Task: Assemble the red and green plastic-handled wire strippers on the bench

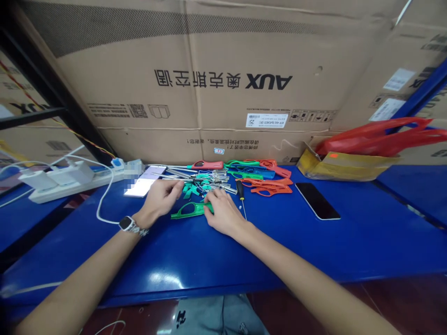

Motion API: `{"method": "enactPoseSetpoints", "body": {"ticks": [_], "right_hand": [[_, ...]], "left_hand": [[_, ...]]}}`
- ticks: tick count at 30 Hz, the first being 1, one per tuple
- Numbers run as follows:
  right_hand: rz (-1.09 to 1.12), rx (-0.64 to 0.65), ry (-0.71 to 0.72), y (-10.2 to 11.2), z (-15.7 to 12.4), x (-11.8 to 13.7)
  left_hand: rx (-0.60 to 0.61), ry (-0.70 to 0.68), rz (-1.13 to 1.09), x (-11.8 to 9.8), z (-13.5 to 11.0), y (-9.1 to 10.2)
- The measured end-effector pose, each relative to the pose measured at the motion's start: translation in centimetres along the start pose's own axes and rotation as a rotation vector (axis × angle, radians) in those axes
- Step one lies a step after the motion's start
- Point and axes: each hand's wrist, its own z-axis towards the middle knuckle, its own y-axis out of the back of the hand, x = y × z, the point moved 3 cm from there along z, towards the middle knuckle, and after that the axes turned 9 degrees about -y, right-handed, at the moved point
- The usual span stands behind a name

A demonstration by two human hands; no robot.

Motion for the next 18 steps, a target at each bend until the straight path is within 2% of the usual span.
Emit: {"method": "enactPoseSetpoints", "body": {"ticks": [6,9,11,14,17,18], "right_hand": [[-0.006,-0.096,-0.007,0.0,-0.2,-0.4],[0.010,-0.138,-0.026,1.3,0.1,-1.2],[-0.006,-0.178,-0.044,2.8,0.9,-2.4],[-0.149,-0.241,-0.154,5.8,2.7,-5.4],[-0.316,-0.277,-0.279,8.3,4.7,-8.7],[-0.367,-0.277,-0.314,8.8,5.3,-9.6]], "left_hand": [[0.034,-0.015,0.035,-0.8,0.0,-0.5],[0.035,-0.070,0.033,-1.1,0.0,-0.6],[0.035,-0.117,0.048,-1.5,0.4,-0.8],[0.070,-0.135,0.085,-2.3,2.4,-1.8],[0.140,-0.111,0.101,-2.8,5.8,-3.9],[0.160,-0.143,0.099,-3.0,7.0,-4.8]]}}
